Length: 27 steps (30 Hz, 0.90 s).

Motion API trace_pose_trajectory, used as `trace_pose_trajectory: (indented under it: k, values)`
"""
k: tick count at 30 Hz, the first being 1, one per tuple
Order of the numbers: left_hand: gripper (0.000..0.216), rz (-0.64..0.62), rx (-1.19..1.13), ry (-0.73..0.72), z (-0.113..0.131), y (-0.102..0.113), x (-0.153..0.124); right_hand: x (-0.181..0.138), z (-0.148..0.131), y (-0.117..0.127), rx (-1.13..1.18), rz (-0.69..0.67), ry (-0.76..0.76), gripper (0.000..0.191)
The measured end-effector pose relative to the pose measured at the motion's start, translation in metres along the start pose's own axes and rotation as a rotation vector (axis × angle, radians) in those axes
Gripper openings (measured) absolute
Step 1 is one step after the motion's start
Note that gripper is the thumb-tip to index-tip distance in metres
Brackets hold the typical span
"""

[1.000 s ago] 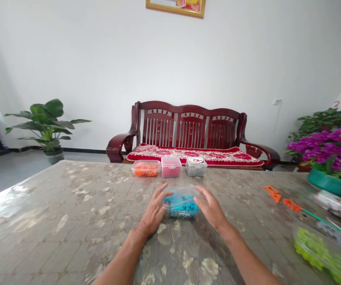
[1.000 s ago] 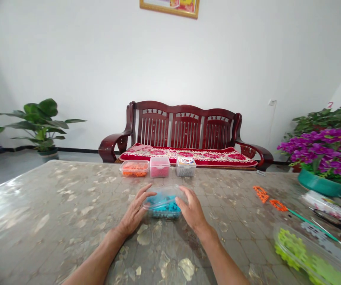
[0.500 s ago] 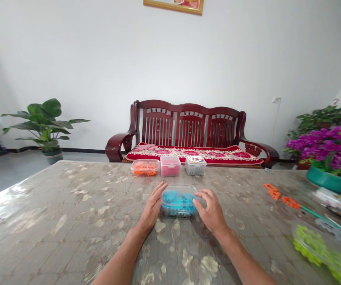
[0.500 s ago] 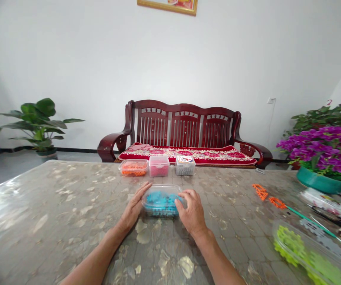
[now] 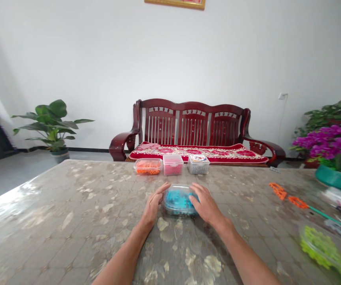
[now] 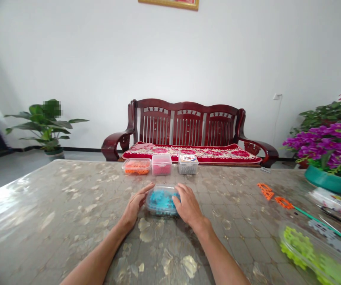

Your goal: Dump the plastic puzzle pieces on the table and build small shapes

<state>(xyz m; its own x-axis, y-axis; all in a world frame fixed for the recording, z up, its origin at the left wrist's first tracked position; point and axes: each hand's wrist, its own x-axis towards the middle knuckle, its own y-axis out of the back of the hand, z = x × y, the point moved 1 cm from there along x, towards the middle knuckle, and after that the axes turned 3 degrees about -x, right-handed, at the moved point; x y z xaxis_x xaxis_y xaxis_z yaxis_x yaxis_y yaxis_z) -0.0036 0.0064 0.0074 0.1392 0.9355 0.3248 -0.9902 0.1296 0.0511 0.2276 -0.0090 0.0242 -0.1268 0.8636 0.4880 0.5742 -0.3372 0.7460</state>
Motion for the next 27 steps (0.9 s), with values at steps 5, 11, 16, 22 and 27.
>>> trace_pose_trajectory:
  k: [5,11,16,22,27]
  values:
    - [0.053,0.01,0.249,-0.021,-0.003,-0.01,0.003,0.002,-0.005,0.003,-0.105,-0.083,0.002,0.049]
    - [0.051,-0.034,0.446,-0.108,-0.015,-0.012,0.003,0.003,-0.012,0.007,-0.282,-0.17,0.024,0.051]
    - [0.051,-0.06,0.542,-0.135,-0.013,-0.01,0.001,0.005,-0.017,0.01,-0.365,-0.192,0.044,0.048]
    - [0.05,-0.082,0.666,-0.144,-0.004,-0.01,0.001,0.004,-0.02,0.011,-0.395,-0.189,0.055,0.044]
    - [0.051,-0.135,0.793,-0.146,0.009,-0.008,-0.001,0.002,-0.02,0.008,-0.404,-0.158,0.071,0.043]
